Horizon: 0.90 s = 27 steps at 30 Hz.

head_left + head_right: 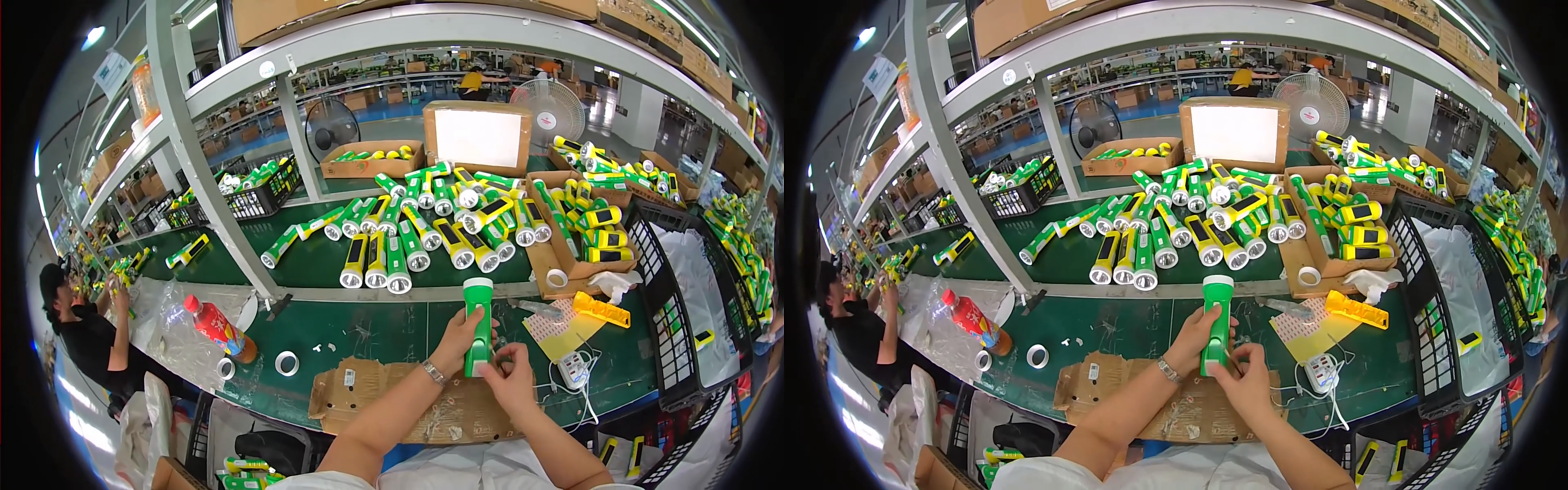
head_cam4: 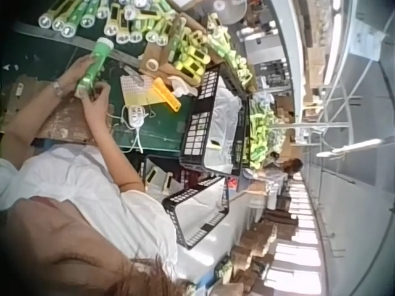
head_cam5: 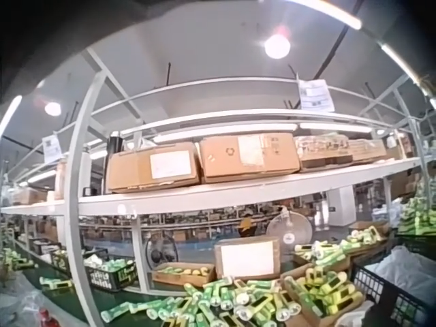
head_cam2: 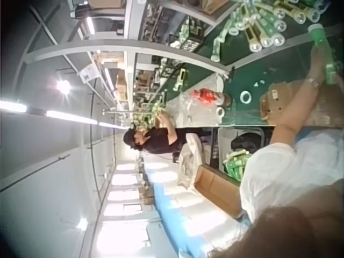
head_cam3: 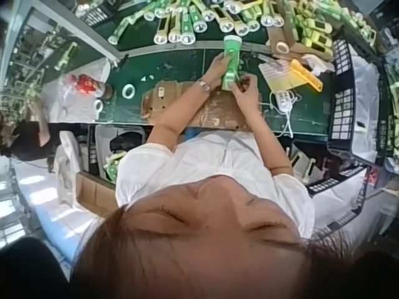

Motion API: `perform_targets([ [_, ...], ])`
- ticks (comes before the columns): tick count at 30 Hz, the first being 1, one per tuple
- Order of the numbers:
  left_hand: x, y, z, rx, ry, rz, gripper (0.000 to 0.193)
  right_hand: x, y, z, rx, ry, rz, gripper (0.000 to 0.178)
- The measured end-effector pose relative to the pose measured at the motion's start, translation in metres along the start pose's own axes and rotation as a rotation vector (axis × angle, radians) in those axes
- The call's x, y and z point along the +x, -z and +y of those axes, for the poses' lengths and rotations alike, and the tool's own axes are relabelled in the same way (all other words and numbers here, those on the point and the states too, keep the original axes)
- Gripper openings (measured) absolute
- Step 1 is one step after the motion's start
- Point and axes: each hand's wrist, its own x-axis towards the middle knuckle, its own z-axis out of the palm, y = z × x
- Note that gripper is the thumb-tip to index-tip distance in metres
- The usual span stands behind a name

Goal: Applying labels and inspecting solar-powered flashlights on an assembly line.

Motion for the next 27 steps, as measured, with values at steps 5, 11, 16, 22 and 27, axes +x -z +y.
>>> perform_targets([
  [5, -0.008, -0.024, 0.010, -0.051, -0.069, -0.150, 0.037, 0.020, 0.020, -0.016, 0.615, -0.628, -0.311, 0.043],
  [11, 0.046, -0.016, 0.019, 0.260, -0.179, -0.216, 0.051, 0.018, 0.074, -0.036, 0.626, -0.230, 0.206, 0.049],
  [16, 0.150, 0.057, 0.022, 1.187, -0.167, 0.762, 0.070, 0.027, 0.154, -0.023, 0.328, -0.304, 0.477, 0.038],
  [22, 0.188, 0.044, 0.010, 1.283, -0.064, 0.892, 0.064, 0.031, 0.235, -0.007, 0.956, -0.181, 0.687, 0.036],
  [27, 0.154, 0.029, 0.007, 1.138, -0.751, 0.905, 0.054, 0.041, 0.297, 0.008, 1.217, -0.113, 0.761, 0.038],
])
